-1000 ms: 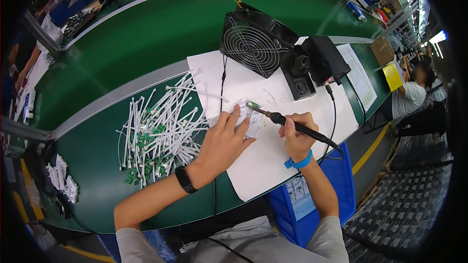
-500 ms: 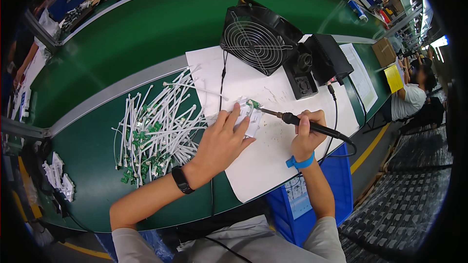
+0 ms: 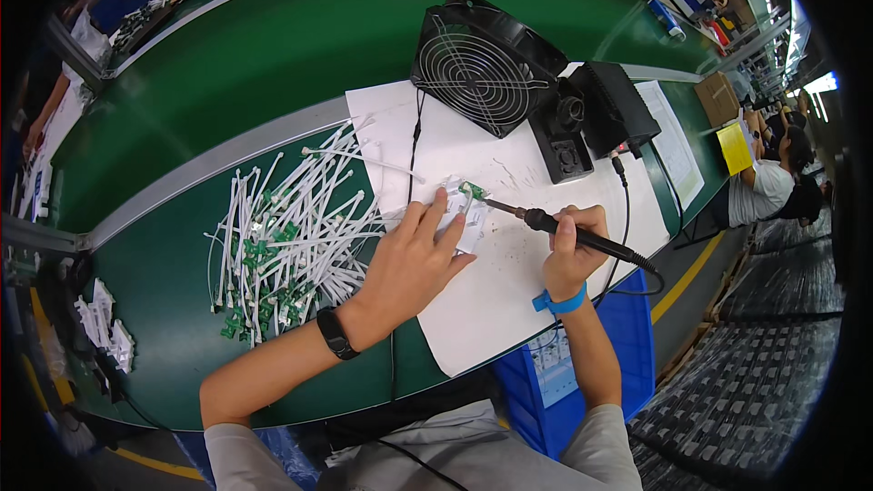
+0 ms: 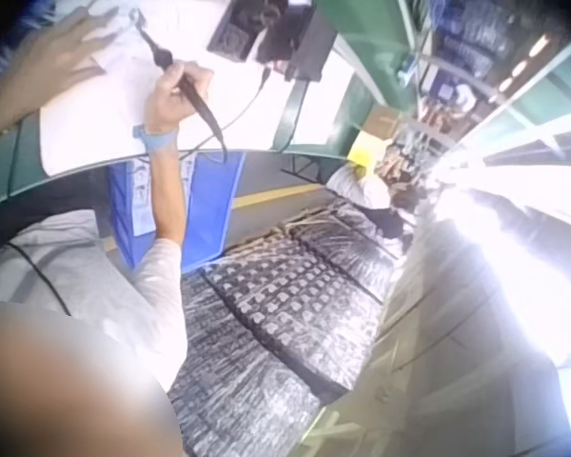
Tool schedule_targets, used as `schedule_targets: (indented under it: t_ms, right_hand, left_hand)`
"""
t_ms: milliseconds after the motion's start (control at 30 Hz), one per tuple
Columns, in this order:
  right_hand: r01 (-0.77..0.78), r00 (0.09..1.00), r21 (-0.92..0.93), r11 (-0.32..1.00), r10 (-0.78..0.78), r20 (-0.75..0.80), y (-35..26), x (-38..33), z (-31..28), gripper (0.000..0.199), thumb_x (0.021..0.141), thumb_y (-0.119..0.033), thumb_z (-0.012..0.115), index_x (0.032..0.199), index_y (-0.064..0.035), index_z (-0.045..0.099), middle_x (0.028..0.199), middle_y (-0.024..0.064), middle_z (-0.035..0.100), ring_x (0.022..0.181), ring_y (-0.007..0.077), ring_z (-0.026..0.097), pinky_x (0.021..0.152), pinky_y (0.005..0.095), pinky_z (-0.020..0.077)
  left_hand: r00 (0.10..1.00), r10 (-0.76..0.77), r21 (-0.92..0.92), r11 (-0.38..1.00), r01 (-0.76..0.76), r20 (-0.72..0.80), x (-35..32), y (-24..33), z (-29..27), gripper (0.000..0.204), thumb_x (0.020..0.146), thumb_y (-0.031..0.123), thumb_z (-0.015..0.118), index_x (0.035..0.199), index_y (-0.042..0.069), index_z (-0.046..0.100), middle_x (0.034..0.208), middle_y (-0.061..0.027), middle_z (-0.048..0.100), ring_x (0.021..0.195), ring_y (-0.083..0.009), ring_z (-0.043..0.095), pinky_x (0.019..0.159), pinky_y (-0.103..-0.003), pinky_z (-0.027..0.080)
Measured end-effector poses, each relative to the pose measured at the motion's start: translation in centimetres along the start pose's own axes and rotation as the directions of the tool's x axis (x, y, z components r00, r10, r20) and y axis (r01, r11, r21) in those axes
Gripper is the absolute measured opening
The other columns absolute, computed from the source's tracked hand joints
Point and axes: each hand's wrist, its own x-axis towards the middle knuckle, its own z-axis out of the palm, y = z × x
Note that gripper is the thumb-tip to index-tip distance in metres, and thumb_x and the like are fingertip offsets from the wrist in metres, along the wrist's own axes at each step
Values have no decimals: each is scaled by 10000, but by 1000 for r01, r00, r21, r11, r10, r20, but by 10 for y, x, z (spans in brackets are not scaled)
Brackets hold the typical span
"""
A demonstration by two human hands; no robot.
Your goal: Soldering components onto small circuit boards on an assembly line.
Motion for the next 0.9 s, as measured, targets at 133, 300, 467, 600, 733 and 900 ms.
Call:
schedule_targets:
  t_ms: [133,300,467,600,733,900]
  right_hand:
    - [55,997,-18,998,-56,-61,-1,-1,-5,182,975,-124,604,868,-20,500,671,44,556,546,54,413,507,220,317]
    - [164,962,-132,978,-188,-198,-6,20,-26,194,1031,-154,527,877,-47,475,725,43,530,498,41,362,444,199,271]
    - [126,910,-263,957,-217,-353,-2,83,-37,177,1036,-148,575,888,-53,552,754,-23,503,650,21,416,559,196,332]
    - [72,963,-377,923,-163,-215,12,113,-23,179,1022,-152,614,921,-8,575,718,7,531,678,78,493,605,256,405]
    - [-6,988,-407,913,-59,-146,51,119,2,172,1014,-157,625,963,4,596,843,58,595,800,114,544,727,277,459]
    - [165,955,-400,901,-248,-165,100,123,-15,173,1002,-154,630,974,16,651,946,97,633,891,204,609,869,335,488]
  left_hand:
    - [1000,22,1,1000,-22,-11,1,-1,-1,477,799,295,814,1155,-2,700,1335,-234,590,990,-294,568,726,-325,564]
    - [997,25,20,999,-27,79,0,0,-1,499,876,340,726,1181,-51,666,1347,-309,548,1069,-312,555,795,-328,577]
    - [998,40,26,999,-42,52,-1,-1,1,502,880,330,721,1187,-63,660,1350,-320,537,1078,-315,550,805,-330,577]
    - [998,53,25,998,-54,35,-2,-3,3,513,885,336,711,1197,-67,651,1349,-323,534,1083,-321,547,824,-335,572]
    - [998,47,16,999,-47,-36,-7,-4,14,517,862,370,730,1196,-20,671,1344,-290,565,1088,-364,568,886,-389,545]
    - [995,17,-71,997,-9,103,-9,-6,42,513,901,356,662,1188,-69,640,1315,-293,578,1303,-454,479,1103,-514,413]
